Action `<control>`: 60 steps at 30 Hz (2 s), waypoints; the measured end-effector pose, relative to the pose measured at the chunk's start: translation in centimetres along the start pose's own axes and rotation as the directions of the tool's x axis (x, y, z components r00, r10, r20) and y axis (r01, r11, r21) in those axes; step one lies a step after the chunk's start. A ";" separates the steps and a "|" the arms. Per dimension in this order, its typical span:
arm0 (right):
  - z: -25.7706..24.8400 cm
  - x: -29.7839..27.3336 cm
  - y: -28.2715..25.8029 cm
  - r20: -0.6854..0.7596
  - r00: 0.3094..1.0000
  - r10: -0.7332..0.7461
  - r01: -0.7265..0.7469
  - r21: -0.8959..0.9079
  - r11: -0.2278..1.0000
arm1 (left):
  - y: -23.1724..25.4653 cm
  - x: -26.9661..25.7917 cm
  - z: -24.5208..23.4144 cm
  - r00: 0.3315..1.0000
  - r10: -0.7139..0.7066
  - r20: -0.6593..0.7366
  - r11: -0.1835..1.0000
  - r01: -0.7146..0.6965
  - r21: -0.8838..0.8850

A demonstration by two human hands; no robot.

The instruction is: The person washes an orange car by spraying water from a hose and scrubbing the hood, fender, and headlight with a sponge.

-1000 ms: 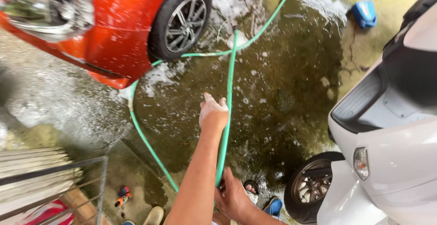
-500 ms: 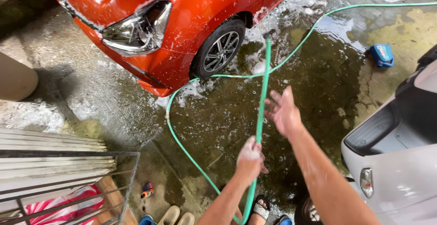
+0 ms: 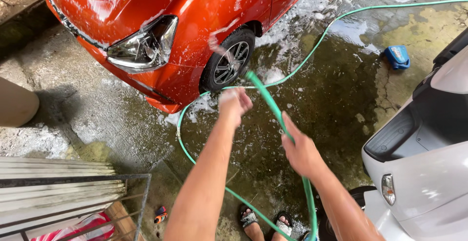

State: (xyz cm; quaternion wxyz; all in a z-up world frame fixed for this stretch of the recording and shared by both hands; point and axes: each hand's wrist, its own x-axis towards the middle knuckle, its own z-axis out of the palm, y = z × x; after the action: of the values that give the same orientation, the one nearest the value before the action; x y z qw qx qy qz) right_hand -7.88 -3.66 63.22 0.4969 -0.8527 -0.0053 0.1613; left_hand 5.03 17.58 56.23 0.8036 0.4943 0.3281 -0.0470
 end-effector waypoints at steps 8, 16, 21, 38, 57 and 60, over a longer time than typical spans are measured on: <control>-0.4 -7.4 -0.7 -0.127 0.963 0.240 -0.254 -0.109 0.961 | 2.4 7.4 4.7 0.995 -0.051 -0.088 0.998 0.054 0.022; 2.7 -4.2 1.3 -0.207 0.945 0.254 -0.278 -0.091 0.956 | -0.3 -0.1 7.2 0.968 -0.106 0.229 0.934 0.176 -0.310; 5.0 -1.5 2.3 -0.011 0.970 0.244 -0.237 0.205 0.950 | -1.9 -1.4 5.7 0.991 -0.003 0.134 0.951 0.044 -0.305; 6.1 9.7 -3.4 0.538 0.817 -0.210 0.004 0.358 0.934 | -0.6 -7.2 -4.6 0.857 -0.398 0.327 0.886 0.452 -0.104; 2.3 21.9 1.5 0.593 0.795 -0.129 -0.295 0.563 0.772 | -8.7 -8.6 1.5 0.968 0.063 0.243 0.998 -0.055 -0.040; -1.3 22.8 0.9 0.549 0.801 -0.240 -0.224 0.646 0.729 | -7.7 -9.2 5.1 0.944 0.128 0.303 0.991 -0.112 -0.072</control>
State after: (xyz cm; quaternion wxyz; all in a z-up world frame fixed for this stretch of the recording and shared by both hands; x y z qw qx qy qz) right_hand 13.95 -1.37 56.89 0.7473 -0.5121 -0.1060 0.4100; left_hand -2.73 7.15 57.16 0.8591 0.4784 0.1697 -0.0653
